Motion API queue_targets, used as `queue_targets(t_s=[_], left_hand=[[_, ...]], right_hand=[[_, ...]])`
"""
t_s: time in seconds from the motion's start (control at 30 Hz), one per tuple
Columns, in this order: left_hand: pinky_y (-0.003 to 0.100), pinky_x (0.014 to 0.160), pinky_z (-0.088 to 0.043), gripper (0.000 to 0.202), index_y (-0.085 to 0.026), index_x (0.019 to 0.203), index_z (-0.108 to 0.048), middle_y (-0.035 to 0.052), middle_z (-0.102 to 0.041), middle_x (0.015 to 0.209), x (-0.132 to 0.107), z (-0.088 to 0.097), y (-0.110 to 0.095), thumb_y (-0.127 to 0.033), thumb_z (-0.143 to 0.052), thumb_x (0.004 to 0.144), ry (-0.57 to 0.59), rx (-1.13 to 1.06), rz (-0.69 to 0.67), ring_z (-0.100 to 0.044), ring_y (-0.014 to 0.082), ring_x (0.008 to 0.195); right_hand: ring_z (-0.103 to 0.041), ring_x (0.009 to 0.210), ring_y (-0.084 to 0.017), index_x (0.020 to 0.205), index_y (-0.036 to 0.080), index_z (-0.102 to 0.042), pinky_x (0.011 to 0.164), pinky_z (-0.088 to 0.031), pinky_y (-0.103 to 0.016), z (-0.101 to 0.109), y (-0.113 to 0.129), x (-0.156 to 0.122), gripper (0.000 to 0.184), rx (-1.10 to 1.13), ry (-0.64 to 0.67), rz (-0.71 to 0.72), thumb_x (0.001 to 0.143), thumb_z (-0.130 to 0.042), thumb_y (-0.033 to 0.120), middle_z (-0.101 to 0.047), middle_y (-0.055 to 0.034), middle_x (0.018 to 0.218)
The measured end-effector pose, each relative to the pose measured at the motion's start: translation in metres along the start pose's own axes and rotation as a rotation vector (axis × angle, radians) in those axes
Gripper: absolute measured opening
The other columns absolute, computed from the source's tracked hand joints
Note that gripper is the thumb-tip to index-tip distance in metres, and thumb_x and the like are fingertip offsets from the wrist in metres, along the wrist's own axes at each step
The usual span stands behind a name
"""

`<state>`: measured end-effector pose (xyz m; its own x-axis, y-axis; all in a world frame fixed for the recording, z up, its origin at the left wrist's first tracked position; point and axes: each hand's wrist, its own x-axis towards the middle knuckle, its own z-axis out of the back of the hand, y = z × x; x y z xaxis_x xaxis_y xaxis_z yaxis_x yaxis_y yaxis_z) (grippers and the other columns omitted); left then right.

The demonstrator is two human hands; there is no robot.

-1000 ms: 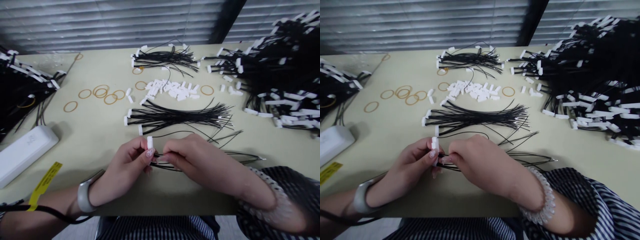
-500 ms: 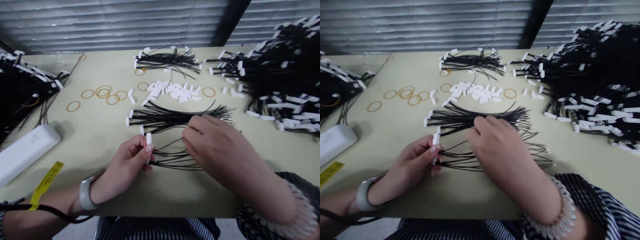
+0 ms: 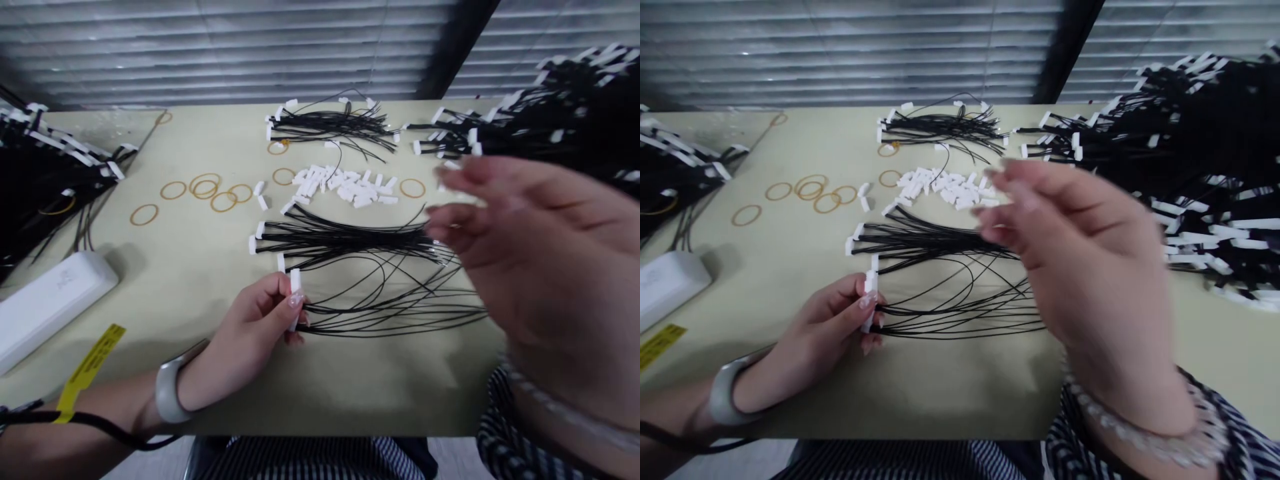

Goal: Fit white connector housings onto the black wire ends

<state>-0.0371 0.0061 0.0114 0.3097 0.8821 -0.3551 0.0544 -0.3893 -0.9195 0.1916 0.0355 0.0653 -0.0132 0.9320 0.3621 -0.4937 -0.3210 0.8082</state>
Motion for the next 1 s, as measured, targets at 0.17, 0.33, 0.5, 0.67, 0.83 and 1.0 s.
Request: queue_targets(t_s=[0.17, 0.33, 0.5, 0.67, 0.83, 1.0], left_hand=[[0.016, 0.049, -0.046, 0.023, -0.015, 0.076, -0.051, -0.0023, -0.053, 0.066, 0.002, -0.001, 0.001, -0.036, -0.058, 0.081, -0.012, -0.041, -0.001, -0.049, 0.0055, 0.055], [0.016, 0.049, -0.046, 0.023, -0.015, 0.074, -0.051, -0.0020, -0.053, 0.066, 0.000, -0.002, -0.001, -0.035, -0.059, 0.080, -0.020, -0.042, -0.011, -0.048, 0.0062, 0.055], [0.017, 0.050, -0.047, 0.022, -0.015, 0.074, -0.051, -0.0018, -0.053, 0.066, -0.001, -0.002, -0.001, -0.034, -0.058, 0.080, -0.032, -0.040, 0.001, -0.049, 0.0064, 0.056], [0.017, 0.050, -0.048, 0.022, -0.015, 0.073, -0.050, -0.0017, -0.052, 0.066, 0.001, -0.003, -0.002, -0.034, -0.060, 0.079, -0.043, -0.094, 0.016, -0.049, 0.0071, 0.058], [0.017, 0.050, -0.048, 0.022, -0.014, 0.072, -0.049, -0.0019, -0.052, 0.066, 0.001, -0.004, -0.003, -0.033, -0.057, 0.081, -0.022, -0.039, -0.010, -0.050, 0.0066, 0.056], [0.018, 0.051, -0.047, 0.021, -0.015, 0.072, -0.049, -0.0018, -0.053, 0.067, 0.000, -0.004, -0.004, -0.032, -0.057, 0.081, -0.017, -0.014, -0.008, -0.050, 0.0065, 0.056]], right_hand=[[-0.055, 0.055, -0.009, 0.088, 0.023, -0.065, 0.048, -0.041, -0.019, -0.006, -0.001, 0.004, 0.013, -0.123, 0.290, -0.107, 0.079, -0.059, 0.030, -0.061, 0.0025, 0.062], [-0.047, 0.047, -0.009, 0.071, 0.023, -0.063, 0.048, -0.033, -0.024, -0.014, -0.007, 0.002, 0.013, -0.572, 0.692, 0.091, 0.079, -0.053, 0.021, -0.057, 0.0039, 0.053], [-0.057, 0.057, -0.013, 0.073, 0.022, -0.065, 0.055, -0.040, -0.028, -0.015, -0.005, 0.000, 0.014, -0.641, 0.333, 0.133, 0.080, -0.053, 0.020, -0.065, 0.0003, 0.066], [-0.060, 0.101, -0.020, 0.097, 0.030, -0.064, 0.083, -0.051, -0.036, -0.007, 0.004, 0.003, 0.018, 0.165, -0.072, -0.105, 0.084, -0.052, 0.025, -0.064, 0.0008, 0.108], [-0.045, 0.121, -0.014, 0.097, 0.033, -0.060, 0.098, -0.042, -0.031, 0.012, -0.005, 0.015, 0.017, 0.549, -0.341, -0.223, 0.088, -0.047, 0.031, -0.052, 0.0049, 0.126], [-0.062, 0.089, -0.018, 0.120, 0.035, -0.048, 0.054, -0.043, -0.032, 0.036, -0.025, 0.017, 0.033, 0.120, -0.179, -0.230, 0.088, -0.040, 0.032, -0.061, -0.0041, 0.112]])
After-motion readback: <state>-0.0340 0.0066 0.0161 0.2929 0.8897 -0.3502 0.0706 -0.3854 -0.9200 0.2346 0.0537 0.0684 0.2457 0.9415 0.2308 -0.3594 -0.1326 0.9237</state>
